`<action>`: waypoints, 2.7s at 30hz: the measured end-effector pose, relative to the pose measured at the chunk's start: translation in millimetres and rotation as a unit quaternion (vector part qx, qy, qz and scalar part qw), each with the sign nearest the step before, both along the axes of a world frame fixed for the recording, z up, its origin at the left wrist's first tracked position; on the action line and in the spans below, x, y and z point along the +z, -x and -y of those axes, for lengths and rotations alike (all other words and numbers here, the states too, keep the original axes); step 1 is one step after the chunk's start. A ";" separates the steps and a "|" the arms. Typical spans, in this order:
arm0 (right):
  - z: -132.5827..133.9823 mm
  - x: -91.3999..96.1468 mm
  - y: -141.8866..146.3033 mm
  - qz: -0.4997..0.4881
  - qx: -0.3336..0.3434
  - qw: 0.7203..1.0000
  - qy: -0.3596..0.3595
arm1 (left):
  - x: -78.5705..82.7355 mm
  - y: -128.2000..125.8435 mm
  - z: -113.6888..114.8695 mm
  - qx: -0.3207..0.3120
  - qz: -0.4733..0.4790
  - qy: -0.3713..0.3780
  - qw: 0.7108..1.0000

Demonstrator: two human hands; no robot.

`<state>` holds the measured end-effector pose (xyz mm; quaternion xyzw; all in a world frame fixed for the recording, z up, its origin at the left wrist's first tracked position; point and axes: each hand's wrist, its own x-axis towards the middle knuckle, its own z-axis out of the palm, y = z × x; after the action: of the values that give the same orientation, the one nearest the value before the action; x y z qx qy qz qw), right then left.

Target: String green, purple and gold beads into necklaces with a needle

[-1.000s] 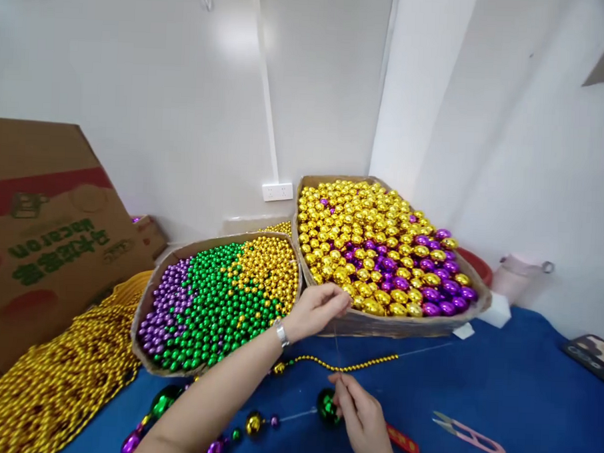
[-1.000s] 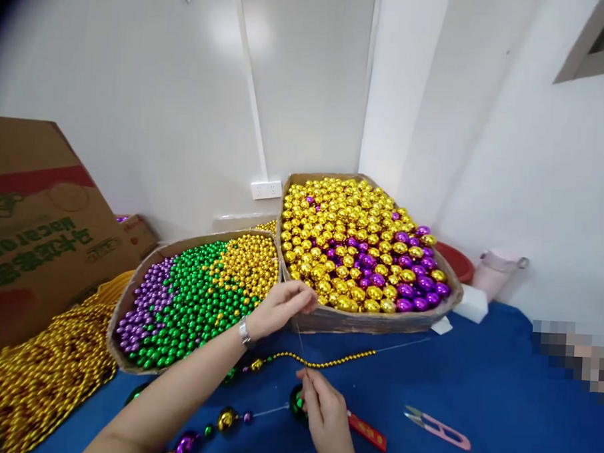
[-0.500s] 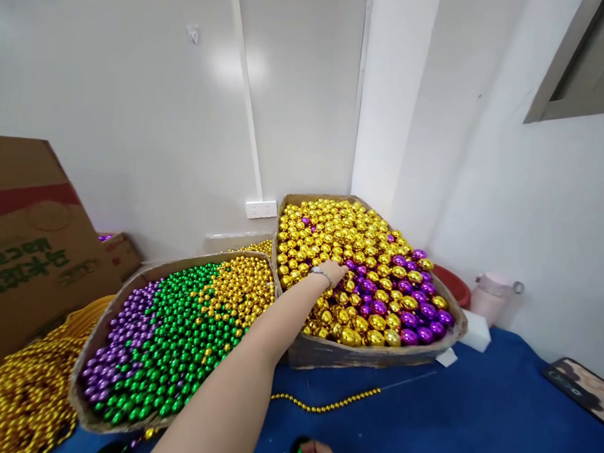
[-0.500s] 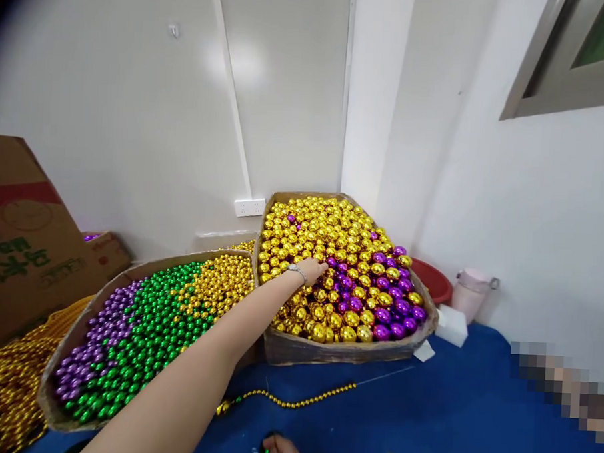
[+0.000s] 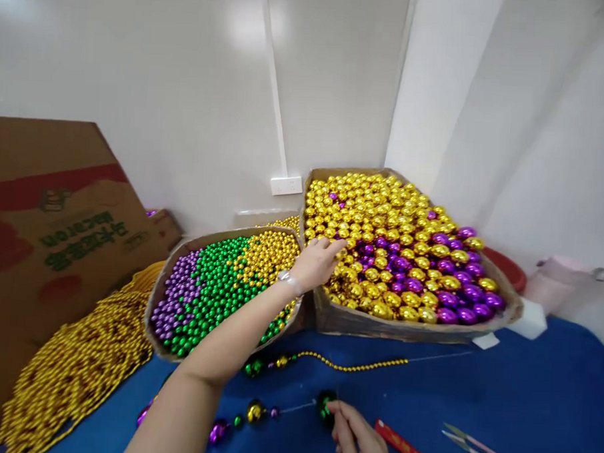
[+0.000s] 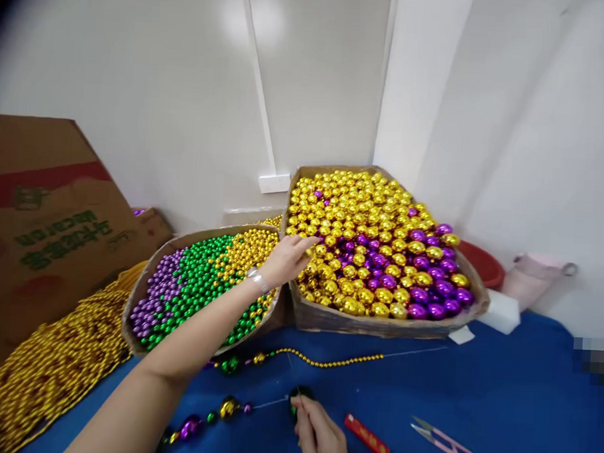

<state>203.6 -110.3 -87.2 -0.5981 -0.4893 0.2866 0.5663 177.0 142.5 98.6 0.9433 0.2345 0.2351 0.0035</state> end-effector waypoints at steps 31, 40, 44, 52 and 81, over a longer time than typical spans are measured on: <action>-1.1 25.5 23.8 0.340 0.122 0.928 -0.093 | -100.1 187.5 130.2 0.051 0.576 0.672 0.462; 1.3 21.4 26.4 0.361 0.126 0.919 -0.101 | -99.5 181.5 139.2 0.061 0.614 0.663 0.425; 2.8 21.7 25.1 0.366 0.128 0.917 -0.093 | -100.0 179.3 140.8 0.069 0.620 0.656 0.425; 2.0 26.6 31.1 0.346 0.113 0.927 -0.095 | -102.5 166.7 156.7 0.066 0.599 0.652 0.460; -1.2 20.6 31.2 0.373 0.093 0.915 -0.127 | -105.0 161.2 167.7 0.075 0.641 0.591 0.484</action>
<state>172.4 -109.2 -66.6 -0.5365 -0.7504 0.0297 0.3849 15.8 -25.2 -6.4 0.2864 0.3207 0.5802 0.6917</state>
